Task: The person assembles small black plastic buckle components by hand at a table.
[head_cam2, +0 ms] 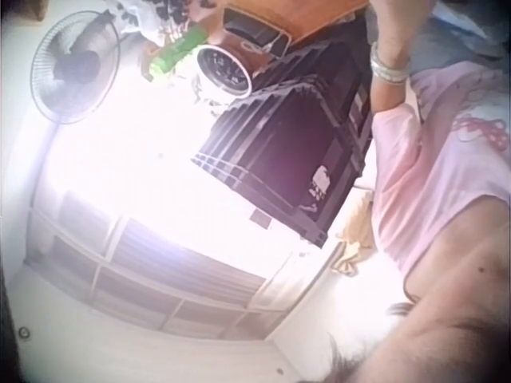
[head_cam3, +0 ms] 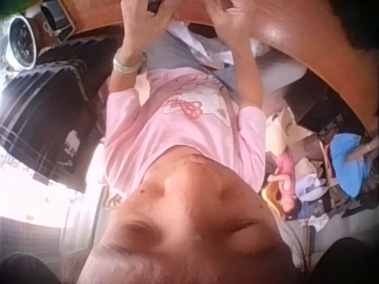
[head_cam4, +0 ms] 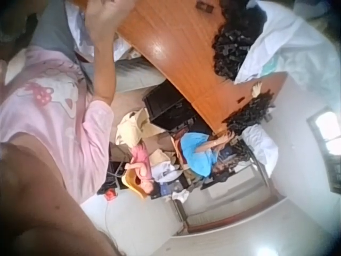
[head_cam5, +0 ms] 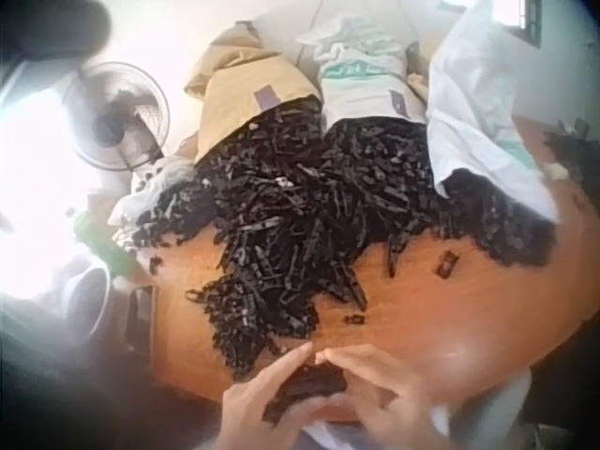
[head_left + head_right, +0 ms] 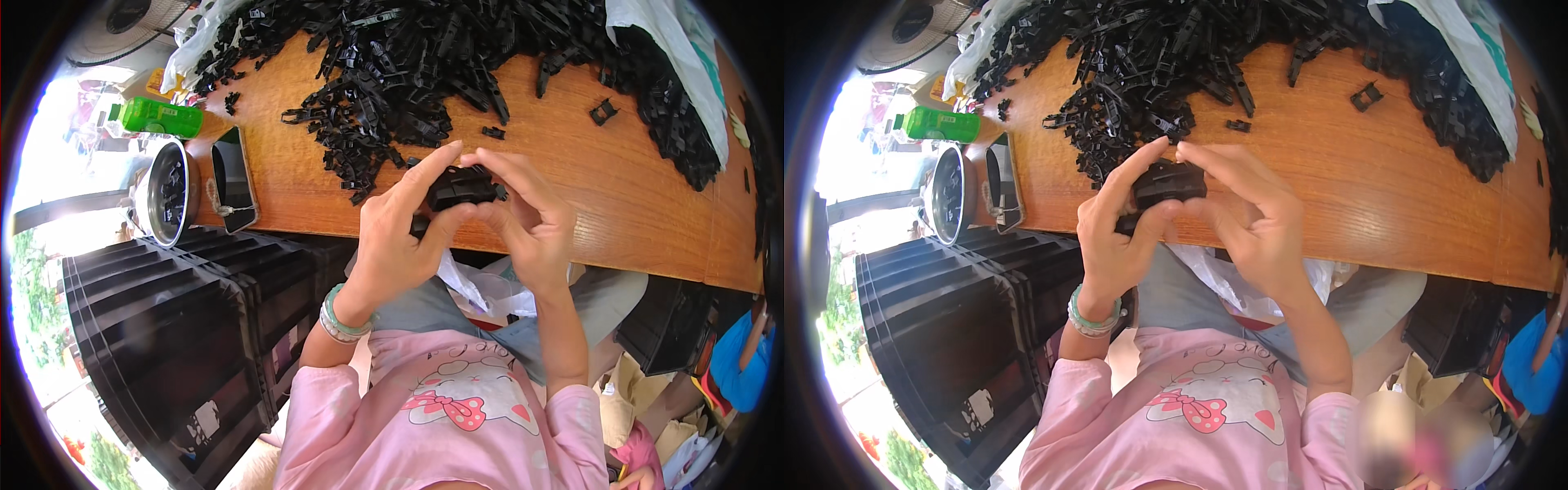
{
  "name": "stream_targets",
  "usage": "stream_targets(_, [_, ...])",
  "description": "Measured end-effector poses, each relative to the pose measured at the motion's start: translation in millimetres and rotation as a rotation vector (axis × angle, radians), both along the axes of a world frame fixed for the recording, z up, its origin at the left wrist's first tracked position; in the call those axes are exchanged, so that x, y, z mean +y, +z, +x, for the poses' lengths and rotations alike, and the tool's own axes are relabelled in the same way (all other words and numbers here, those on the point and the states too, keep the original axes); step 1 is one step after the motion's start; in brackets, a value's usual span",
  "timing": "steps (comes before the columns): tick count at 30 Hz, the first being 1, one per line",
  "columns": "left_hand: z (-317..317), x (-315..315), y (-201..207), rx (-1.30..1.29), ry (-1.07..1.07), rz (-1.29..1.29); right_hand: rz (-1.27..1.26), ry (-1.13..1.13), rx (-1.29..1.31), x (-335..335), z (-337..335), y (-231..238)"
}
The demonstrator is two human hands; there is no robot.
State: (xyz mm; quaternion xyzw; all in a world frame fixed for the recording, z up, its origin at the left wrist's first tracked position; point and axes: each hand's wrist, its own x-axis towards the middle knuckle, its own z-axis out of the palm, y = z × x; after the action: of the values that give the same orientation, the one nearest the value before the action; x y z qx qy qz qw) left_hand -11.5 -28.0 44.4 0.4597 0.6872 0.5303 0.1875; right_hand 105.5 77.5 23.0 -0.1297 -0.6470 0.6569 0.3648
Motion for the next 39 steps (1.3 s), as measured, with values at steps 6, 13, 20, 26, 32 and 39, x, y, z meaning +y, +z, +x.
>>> stream_targets(6, [0, -12, -1, 0.194, 0.007, 0.030, -0.028, 0.010, 0.025, -10, -4, -1])
stream_targets(13, [-118, -51, 1, 0.462, 1.000, 0.131, -0.014, -0.058, -0.063, -10, 0, -8])
stream_targets(20, [-299, -164, -7, 0.771, 1.434, -0.192, -0.134, -0.090, -0.155, 1, 16, -10])
stream_targets(26, [-210, -66, -28, 0.566, 0.821, -0.050, -0.129, -0.178, -0.186, 6, 18, -10])
stream_targets(32, [-166, 10, -70, 0.327, 0.355, -0.102, 0.080, -0.276, -0.285, 10, 23, -8])
stream_targets(39, [-118, 30, -71, 0.344, 0.278, -0.138, 0.372, -0.382, -0.451, 15, 29, -19])
